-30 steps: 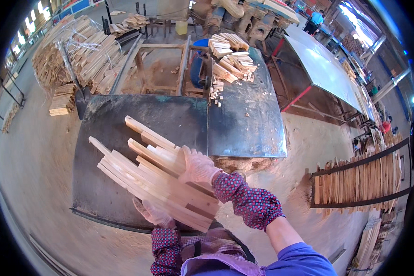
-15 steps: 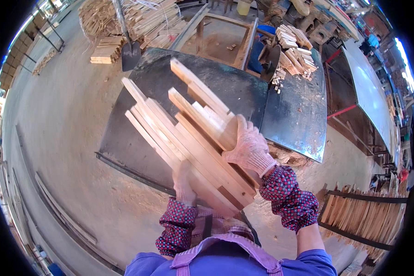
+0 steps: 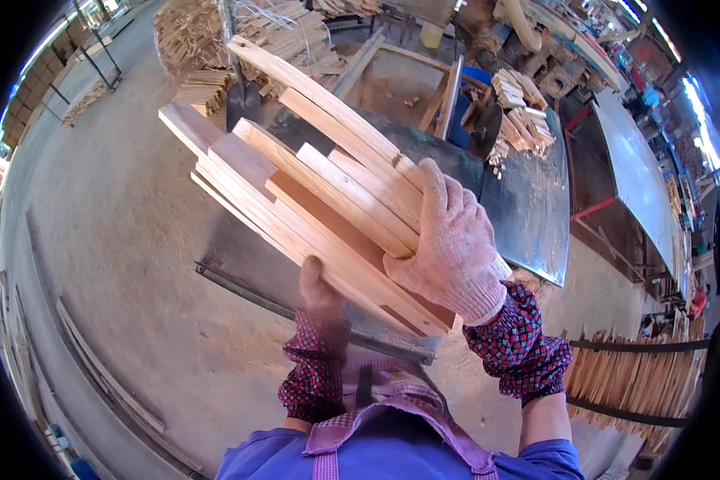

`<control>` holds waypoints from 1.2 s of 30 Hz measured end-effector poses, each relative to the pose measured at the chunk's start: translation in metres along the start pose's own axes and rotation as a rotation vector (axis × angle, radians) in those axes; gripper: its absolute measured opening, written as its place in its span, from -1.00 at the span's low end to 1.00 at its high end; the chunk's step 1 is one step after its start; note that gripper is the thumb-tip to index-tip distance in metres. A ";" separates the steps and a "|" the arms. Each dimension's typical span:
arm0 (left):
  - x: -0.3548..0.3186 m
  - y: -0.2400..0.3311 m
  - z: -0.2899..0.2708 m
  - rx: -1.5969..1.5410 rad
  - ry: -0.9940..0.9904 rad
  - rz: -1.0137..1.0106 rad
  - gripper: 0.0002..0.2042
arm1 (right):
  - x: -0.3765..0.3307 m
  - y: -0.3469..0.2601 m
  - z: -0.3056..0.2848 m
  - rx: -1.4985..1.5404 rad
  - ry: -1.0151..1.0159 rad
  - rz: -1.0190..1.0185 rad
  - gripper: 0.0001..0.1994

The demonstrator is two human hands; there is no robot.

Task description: The person walks through a workshop carrying wooden planks and places them on a table. They then pick up a stack of planks, separate them, and arrange them into neat piles on the table surface.

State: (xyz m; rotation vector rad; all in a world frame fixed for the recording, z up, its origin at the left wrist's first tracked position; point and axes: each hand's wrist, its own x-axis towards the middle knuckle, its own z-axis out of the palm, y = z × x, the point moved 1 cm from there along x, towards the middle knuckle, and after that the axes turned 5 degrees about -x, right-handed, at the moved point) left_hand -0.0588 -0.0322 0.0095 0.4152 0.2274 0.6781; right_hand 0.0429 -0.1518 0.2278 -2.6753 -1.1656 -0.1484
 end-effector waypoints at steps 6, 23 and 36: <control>-0.003 0.018 -0.001 -0.014 0.028 -0.058 -0.16 | 0.007 -0.004 0.010 0.030 -0.096 0.051 0.01; 0.001 0.050 -0.010 1.816 0.409 -0.667 -0.18 | 0.058 0.053 0.192 0.031 -0.584 0.070 0.03; -0.004 0.078 0.024 1.943 0.204 -0.970 -0.35 | 0.044 0.091 0.173 0.010 -0.506 0.197 0.06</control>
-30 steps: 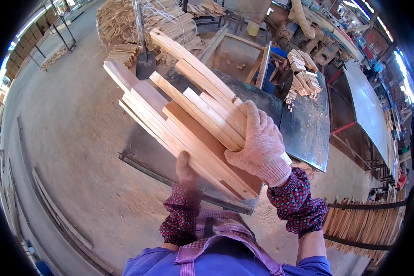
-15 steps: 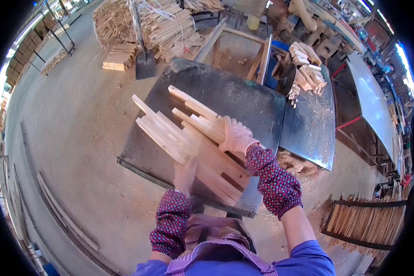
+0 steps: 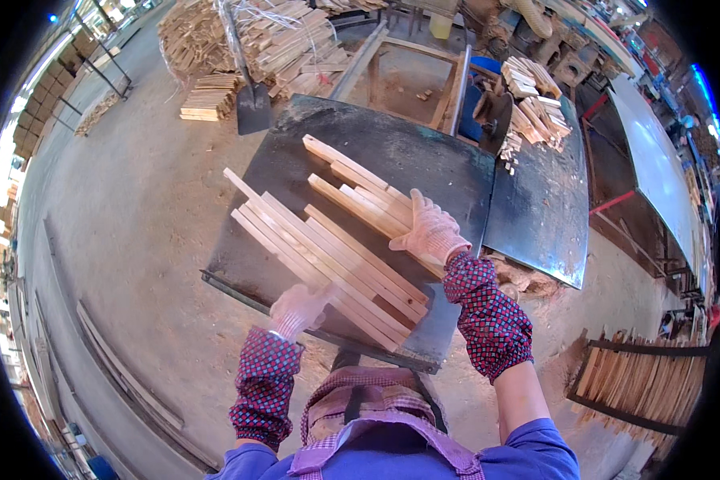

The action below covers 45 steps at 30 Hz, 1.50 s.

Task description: The person walks through a workshop carrying wooden planks and places them on a table. They then pick up a stack of planks, separate them, and arrange them into neat piles on the table surface.

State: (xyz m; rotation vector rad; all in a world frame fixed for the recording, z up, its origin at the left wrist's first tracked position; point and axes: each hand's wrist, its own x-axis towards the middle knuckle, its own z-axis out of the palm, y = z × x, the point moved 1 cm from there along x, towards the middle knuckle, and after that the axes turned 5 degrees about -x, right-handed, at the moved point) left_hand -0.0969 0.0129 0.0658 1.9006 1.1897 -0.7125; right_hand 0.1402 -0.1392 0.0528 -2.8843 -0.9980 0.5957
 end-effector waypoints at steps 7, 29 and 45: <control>-0.010 0.053 -0.011 0.003 0.369 0.490 -0.52 | -0.040 0.116 0.050 0.577 0.357 0.154 -0.22; 0.092 0.167 -0.013 0.728 0.517 0.361 -0.44 | -0.101 0.087 0.100 0.796 0.493 0.228 -0.70; 0.205 0.135 -0.061 0.131 0.627 0.381 -0.44 | -0.087 0.088 0.086 1.078 0.441 0.461 -0.69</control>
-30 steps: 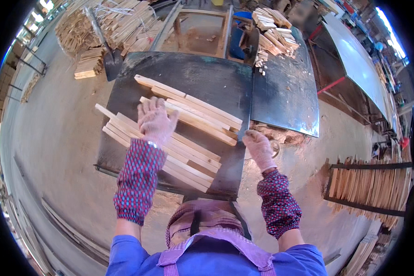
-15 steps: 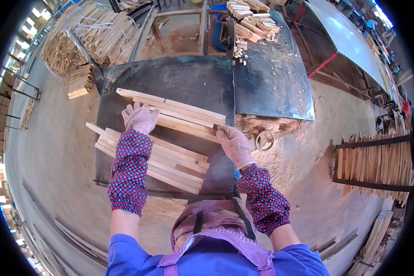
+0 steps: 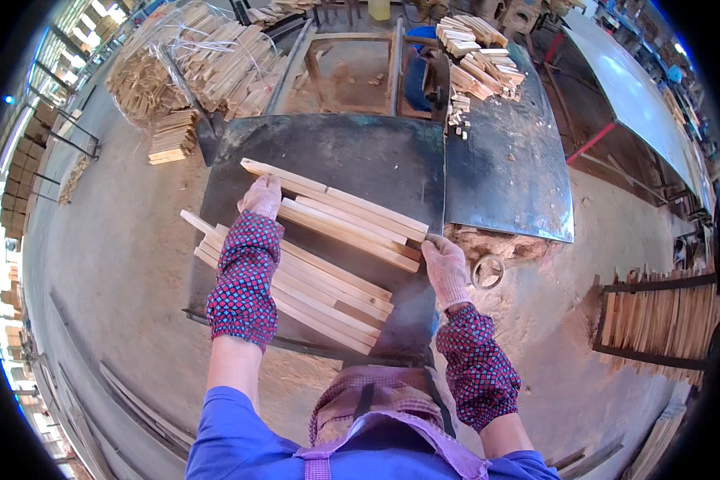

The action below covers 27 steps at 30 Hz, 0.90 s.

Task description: The person walks through a workshop carrying wooden planks and places them on a table. They then pick up a stack of planks, separate them, and arrange them into neat piles on the table surface.

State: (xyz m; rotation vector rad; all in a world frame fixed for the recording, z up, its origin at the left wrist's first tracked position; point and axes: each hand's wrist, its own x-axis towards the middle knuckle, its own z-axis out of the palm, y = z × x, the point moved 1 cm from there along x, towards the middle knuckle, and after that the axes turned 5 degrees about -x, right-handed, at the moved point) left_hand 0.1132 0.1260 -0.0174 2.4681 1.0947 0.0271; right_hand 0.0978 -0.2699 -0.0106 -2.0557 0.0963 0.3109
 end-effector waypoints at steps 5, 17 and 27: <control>-0.016 0.010 -0.030 -0.697 0.258 0.062 -0.60 | -0.019 -0.011 -0.009 0.294 -0.004 -0.015 -0.73; -0.110 0.022 -0.071 -1.949 0.076 -0.001 -0.70 | -0.052 -0.025 -0.020 0.928 0.107 -0.021 -0.70; -0.129 0.025 -0.056 -1.798 -0.005 0.028 -0.65 | -0.052 0.003 -0.038 0.889 0.042 0.101 -0.65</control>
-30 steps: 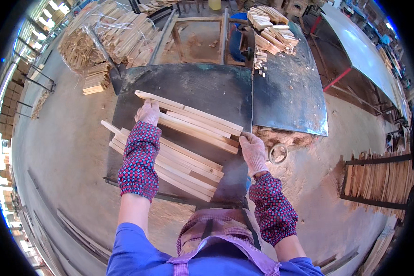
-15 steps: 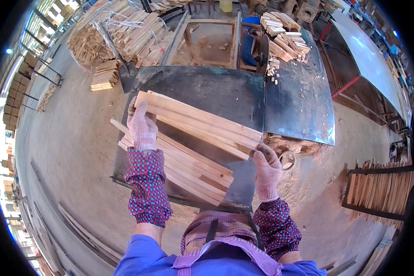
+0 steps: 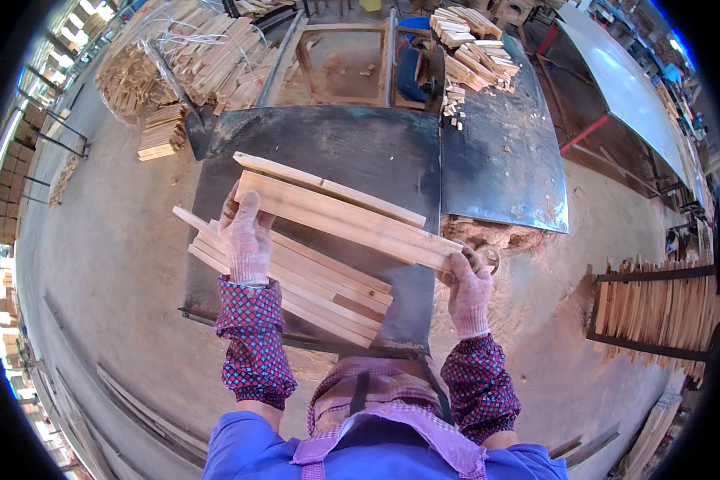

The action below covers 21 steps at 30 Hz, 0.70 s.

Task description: The person walks through a workshop carrying wooden planks and places them on a table. They then pick up a stack of planks, separate them, and arrange them into neat piles on the table surface.

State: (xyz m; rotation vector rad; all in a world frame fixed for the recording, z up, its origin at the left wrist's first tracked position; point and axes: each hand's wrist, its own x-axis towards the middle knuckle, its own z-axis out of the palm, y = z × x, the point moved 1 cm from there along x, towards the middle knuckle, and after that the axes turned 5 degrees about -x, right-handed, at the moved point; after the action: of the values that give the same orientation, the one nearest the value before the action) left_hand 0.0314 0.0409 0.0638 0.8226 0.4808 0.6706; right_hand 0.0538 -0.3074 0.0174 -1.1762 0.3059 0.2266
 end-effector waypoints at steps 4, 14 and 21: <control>0.007 -0.004 0.009 0.149 0.068 -0.014 -0.65 | 0.005 -0.006 0.001 -0.137 0.013 -0.012 -0.59; 0.023 -0.016 0.060 0.364 -0.005 -0.017 -0.64 | 0.019 -0.051 0.049 -1.802 -0.332 -0.638 -0.27; -0.051 -0.073 0.040 0.149 0.093 -0.004 -0.43 | 0.068 -0.026 0.021 -1.298 -0.280 -0.326 -0.63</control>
State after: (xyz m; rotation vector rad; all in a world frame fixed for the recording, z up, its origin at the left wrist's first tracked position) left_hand 0.0469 -0.0521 0.0367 0.9335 0.6216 0.6772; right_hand 0.1288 -0.2968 0.0238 -2.4097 -0.3672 0.3052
